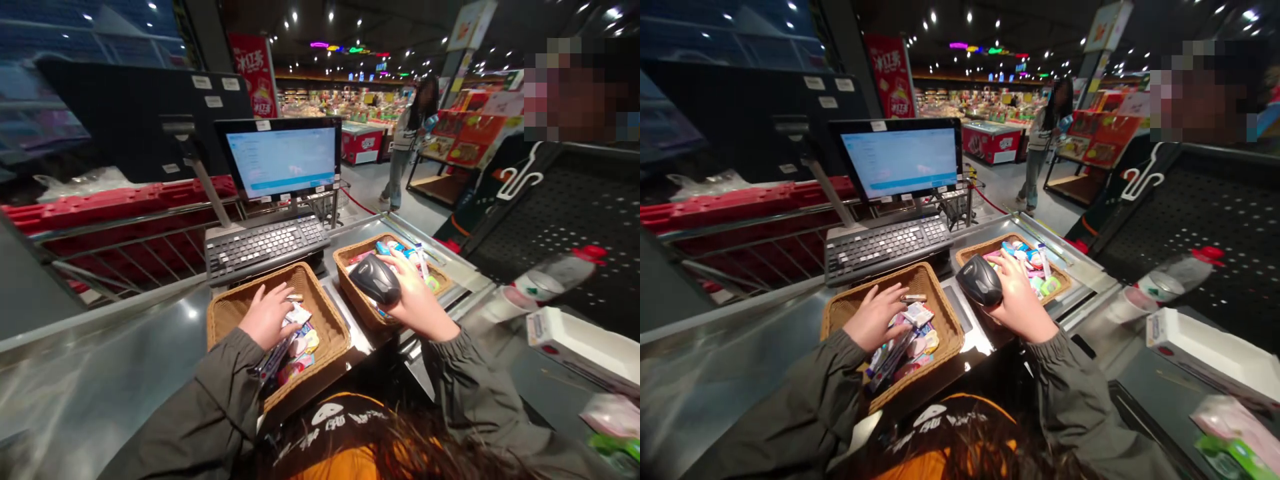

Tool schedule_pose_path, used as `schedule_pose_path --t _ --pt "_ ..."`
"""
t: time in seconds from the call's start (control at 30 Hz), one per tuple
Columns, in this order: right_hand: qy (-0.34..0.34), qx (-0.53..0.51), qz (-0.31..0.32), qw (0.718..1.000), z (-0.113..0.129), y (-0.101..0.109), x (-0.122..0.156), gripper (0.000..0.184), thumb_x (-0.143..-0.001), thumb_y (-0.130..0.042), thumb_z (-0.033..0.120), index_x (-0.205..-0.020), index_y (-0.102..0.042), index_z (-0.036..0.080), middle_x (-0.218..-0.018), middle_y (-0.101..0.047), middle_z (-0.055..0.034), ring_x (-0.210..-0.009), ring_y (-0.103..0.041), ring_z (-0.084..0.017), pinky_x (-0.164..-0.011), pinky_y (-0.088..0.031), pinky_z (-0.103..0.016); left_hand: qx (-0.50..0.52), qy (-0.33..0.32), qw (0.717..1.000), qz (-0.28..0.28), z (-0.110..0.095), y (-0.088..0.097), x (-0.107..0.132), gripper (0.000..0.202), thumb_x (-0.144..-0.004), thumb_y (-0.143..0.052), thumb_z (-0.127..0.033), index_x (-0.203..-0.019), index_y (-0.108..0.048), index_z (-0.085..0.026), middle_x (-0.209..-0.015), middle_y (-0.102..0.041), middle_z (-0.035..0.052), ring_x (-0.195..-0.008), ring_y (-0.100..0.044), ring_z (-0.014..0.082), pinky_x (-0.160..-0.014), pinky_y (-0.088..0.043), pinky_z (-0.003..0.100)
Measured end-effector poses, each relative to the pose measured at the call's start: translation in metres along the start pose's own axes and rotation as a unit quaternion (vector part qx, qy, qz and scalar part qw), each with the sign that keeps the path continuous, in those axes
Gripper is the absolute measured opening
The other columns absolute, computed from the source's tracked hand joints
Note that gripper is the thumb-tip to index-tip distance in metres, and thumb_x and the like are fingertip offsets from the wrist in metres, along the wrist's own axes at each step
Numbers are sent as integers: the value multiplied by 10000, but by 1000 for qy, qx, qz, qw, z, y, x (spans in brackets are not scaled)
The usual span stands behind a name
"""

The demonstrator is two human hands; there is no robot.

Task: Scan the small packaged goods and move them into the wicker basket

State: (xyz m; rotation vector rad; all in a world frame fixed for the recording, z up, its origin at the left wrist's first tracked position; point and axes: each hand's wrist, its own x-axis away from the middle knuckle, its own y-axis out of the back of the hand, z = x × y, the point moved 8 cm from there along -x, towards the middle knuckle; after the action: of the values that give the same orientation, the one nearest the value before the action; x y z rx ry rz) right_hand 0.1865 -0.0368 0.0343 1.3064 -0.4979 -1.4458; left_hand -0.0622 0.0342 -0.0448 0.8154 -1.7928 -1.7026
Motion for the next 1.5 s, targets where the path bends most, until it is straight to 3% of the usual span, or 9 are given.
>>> schedule_pose_path --t 0.17,0.4,0.57,0.73,0.83,0.97,1.23,1.37,1.5 --pt "-68 33 -50 996 -54 32 24 574 -717 -646 332 -1261 -550 181 -1371 -514 -164 -1404 -319 -417 -1114 -250 -669 18 -60 997 -38 -51 12 -46 312 -807 -686 -469 -987 -737 -220 -1425 -540 122 -1386 -407 334 -1146 -224 639" --pt "-134 49 -122 982 -115 78 61 525 -744 -623 353 -1227 -518 177 -1318 -545 -174 -1394 -347 -407 -1109 -291 -641 66 -111 992 -17 -122 -9 -122 338 -819 -659 -512 -984 -719 -223 -1435 -528 113 -1373 -410 333 -1133 -240 649" --pt "-161 35 -126 978 -142 88 71 519 -744 -634 344 -1228 -508 202 -1331 -542 -170 -1400 -337 -422 -1116 -256 -661 53 -75 994 -51 -163 -26 -186 368 -849 -595 -549 -1010 -692 -232 -1460 -498 104 -1385 -386 331 -1113 -262 658" --pt "-159 15 -128 979 -163 87 71 559 -742 -649 340 -1262 -497 204 -1340 -540 -161 -1393 -362 -392 -1126 -284 -634 26 -26 996 -78 -191 -49 -241 409 -851 -582 -517 -1035 -686 -167 -1483 -447 169 -1376 -377 359 -1121 -222 667" --pt "-164 -1 -120 979 -177 84 71 568 -749 -640 329 -1286 -490 217 -1349 -538 -153 -1404 -351 -382 -1133 -279 -631 10 -16 998 -66 -197 -64 -259 340 -820 -612 -423 -1015 -697 -158 -1441 -493 176 -1345 -409 365 -1126 -202 671" --pt "-167 -24 -114 979 -196 80 71 564 -741 -640 300 -1282 -501 224 -1332 -553 -139 -1407 -351 -372 -1127 -320 -607 -5 -8 997 -83 -191 -70 -265 237 -785 -580 -226 -973 -713 -172 -1405 -534 157 -1304 -459 324 -1139 -196 651" --pt "-161 -27 -99 982 -217 71 61 551 -749 -634 311 -1273 -494 214 -1334 -551 -150 -1397 -366 -387 -1140 -271 -625 -3 35 997 -70 -167 -79 -273 209 -825 -584 -306 -934 -722 -193 -1342 -598 136 -1277 -494 315 -1145 -181 656" --pt "-155 -30 -91 983 -222 68 59 583 -747 -648 313 -1296 -480 212 -1351 -542 -152 -1403 -357 -390 -1149 -250 -631 6 48 996 -78 -155 -67 -273 194 -815 -600 -279 -943 -725 -205 -1374 -584 122 -1285 -497 321 -1138 -230 644" --pt "-148 -36 -90 984 -221 65 58 547 -758 -638 316 -1279 -513 207 -1358 -536 -147 -1406 -350 -389 -1155 -233 -631 -12 15 992 -121 -140 -36 -260 139 -811 -612 -251 -885 -716 -197 -1397 -566 120 -1310 -486 320 -1141 -232 641"
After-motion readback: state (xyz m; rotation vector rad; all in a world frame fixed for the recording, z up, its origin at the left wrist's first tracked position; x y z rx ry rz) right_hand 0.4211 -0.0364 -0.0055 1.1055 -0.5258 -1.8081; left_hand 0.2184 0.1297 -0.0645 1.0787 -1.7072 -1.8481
